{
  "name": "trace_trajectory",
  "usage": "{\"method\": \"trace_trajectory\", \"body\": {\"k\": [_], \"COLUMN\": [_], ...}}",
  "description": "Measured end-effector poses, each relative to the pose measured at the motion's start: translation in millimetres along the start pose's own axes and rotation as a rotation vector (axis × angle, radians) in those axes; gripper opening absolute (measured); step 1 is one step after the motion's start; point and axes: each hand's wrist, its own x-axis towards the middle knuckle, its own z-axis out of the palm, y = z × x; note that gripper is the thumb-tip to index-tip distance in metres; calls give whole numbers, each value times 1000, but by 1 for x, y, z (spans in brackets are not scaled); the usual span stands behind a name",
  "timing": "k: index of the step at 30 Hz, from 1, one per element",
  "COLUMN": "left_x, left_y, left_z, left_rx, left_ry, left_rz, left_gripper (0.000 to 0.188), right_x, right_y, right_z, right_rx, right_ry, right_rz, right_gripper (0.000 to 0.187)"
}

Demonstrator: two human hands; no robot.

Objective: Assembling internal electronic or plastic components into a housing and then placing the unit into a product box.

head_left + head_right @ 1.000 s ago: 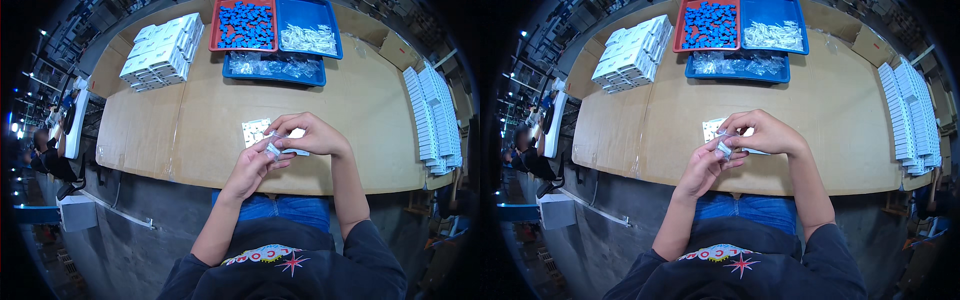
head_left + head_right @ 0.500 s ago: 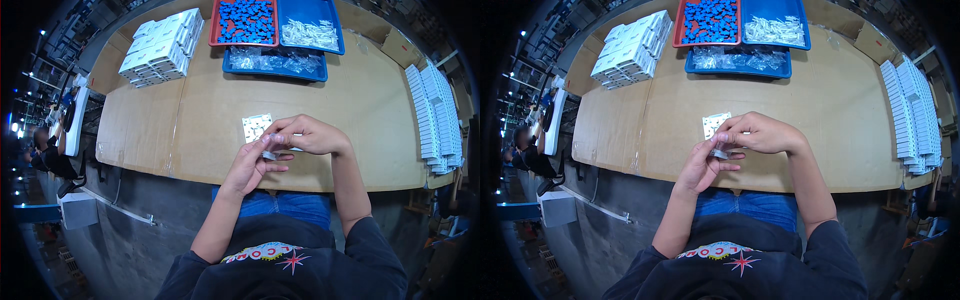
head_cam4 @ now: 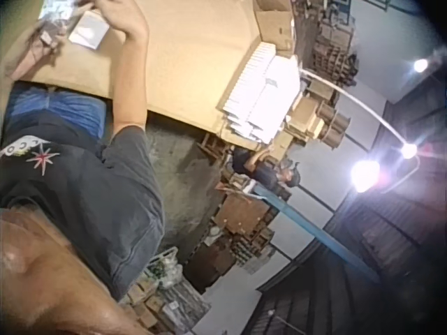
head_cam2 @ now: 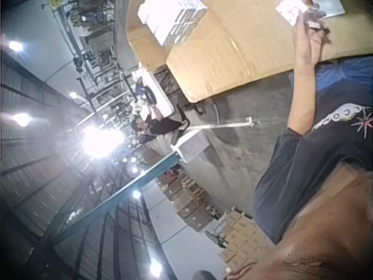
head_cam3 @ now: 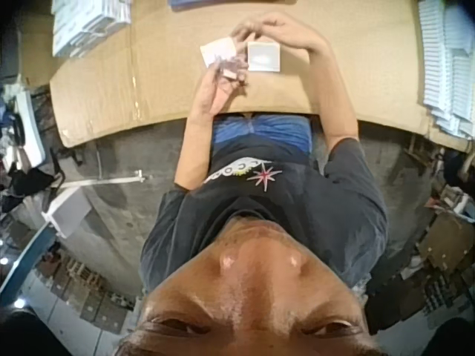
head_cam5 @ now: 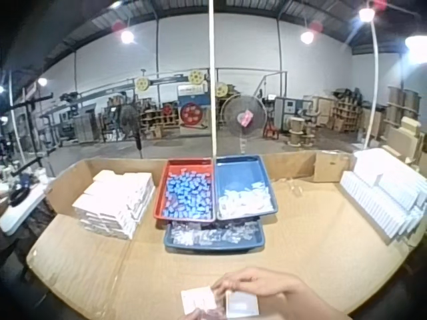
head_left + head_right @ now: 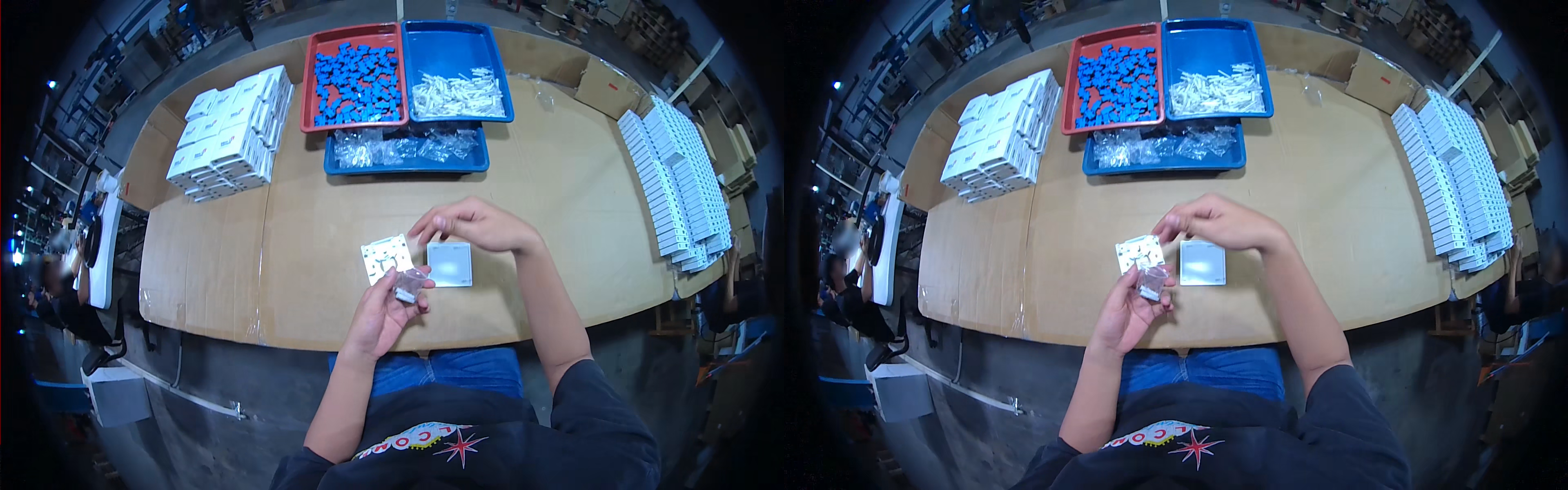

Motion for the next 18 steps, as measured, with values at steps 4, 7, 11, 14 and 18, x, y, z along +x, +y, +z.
{"method": "trace_trajectory", "body": {"k": [4,7,11,14,18], "left_x": [-1,-4,-7,-9,-15], "left_y": [0,-2,-1,-1,-2], "left_z": [-2,-4,1,2,5], "left_rx": [92,145,205,240,8], "left_ry": [82,61,34,4,-96], "left_rz": [-41,-29,-36,-45,-54], "left_gripper": [53,51,48,49,55], "right_x": [18,41,76,103,129], "right_y": [31,66,62,59,70], "right_z": [-73,-128,-157,-160,-154], "right_rx": [-328,-522,-860,-1010,-1180], "right_ry": [428,673,905,931,982], "right_rz": [137,59,3,38,180], "right_gripper": [25,23,21,20,17]}}
